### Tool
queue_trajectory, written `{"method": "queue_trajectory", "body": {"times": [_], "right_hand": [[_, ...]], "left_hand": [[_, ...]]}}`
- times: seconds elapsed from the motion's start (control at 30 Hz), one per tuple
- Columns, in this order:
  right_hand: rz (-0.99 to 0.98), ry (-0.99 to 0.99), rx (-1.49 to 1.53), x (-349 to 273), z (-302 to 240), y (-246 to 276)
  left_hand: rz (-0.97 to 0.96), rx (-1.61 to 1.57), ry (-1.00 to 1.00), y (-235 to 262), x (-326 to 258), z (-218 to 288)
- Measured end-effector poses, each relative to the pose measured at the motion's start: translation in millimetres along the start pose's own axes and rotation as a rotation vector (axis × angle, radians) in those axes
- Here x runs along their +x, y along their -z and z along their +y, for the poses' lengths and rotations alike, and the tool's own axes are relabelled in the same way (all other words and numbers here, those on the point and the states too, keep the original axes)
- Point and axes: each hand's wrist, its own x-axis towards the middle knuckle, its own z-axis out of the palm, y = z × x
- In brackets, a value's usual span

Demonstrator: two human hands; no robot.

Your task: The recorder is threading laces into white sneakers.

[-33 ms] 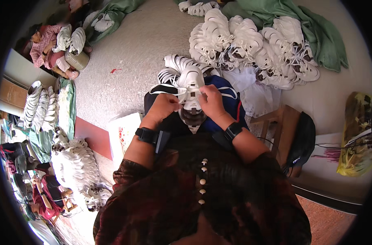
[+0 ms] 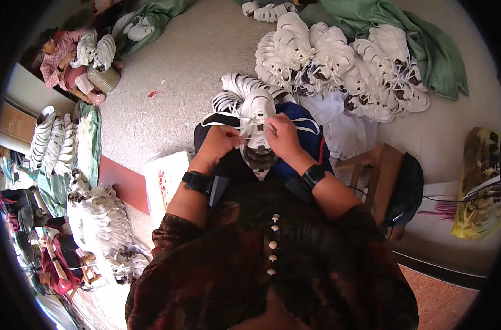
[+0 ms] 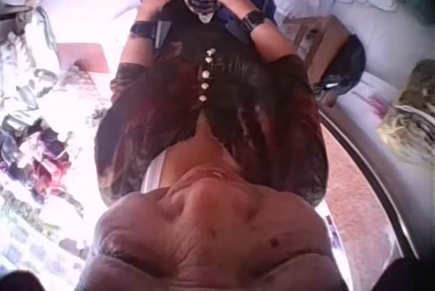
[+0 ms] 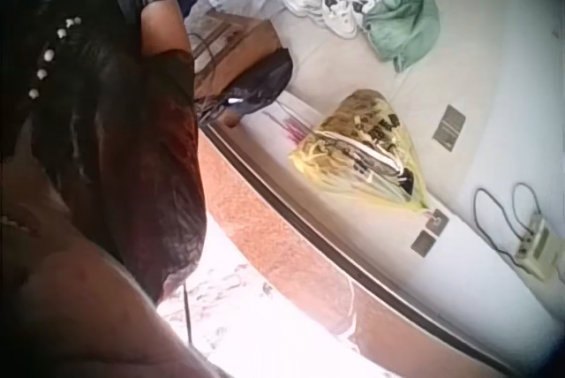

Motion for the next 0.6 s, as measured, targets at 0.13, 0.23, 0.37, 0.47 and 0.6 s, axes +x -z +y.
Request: {"method": "queue_trajectory", "body": {"times": [0.13, 0.23, 0.37, 0.47, 0.6], "right_hand": [[-0.167, 0.056, 0.019, 10, -6, -16], [-0.239, 0.056, -0.065, 10, -6, -19], [-0.19, 0.106, -0.075, 10, -3, -22], [-0.208, 0.031, -0.049, 6, -4, -22], [-0.241, -0.048, -0.034, 4, -4, -22]], "left_hand": [[0.061, -0.44, 0.106, 6, 9, -5], [0.123, -0.536, 0.069, -2, 18, -7], [0.071, -0.515, 0.018, -8, 28, -13], [0.117, -0.467, -0.057, -15, 35, -15], [0.226, -0.343, -0.172, -26, 47, -20]]}}
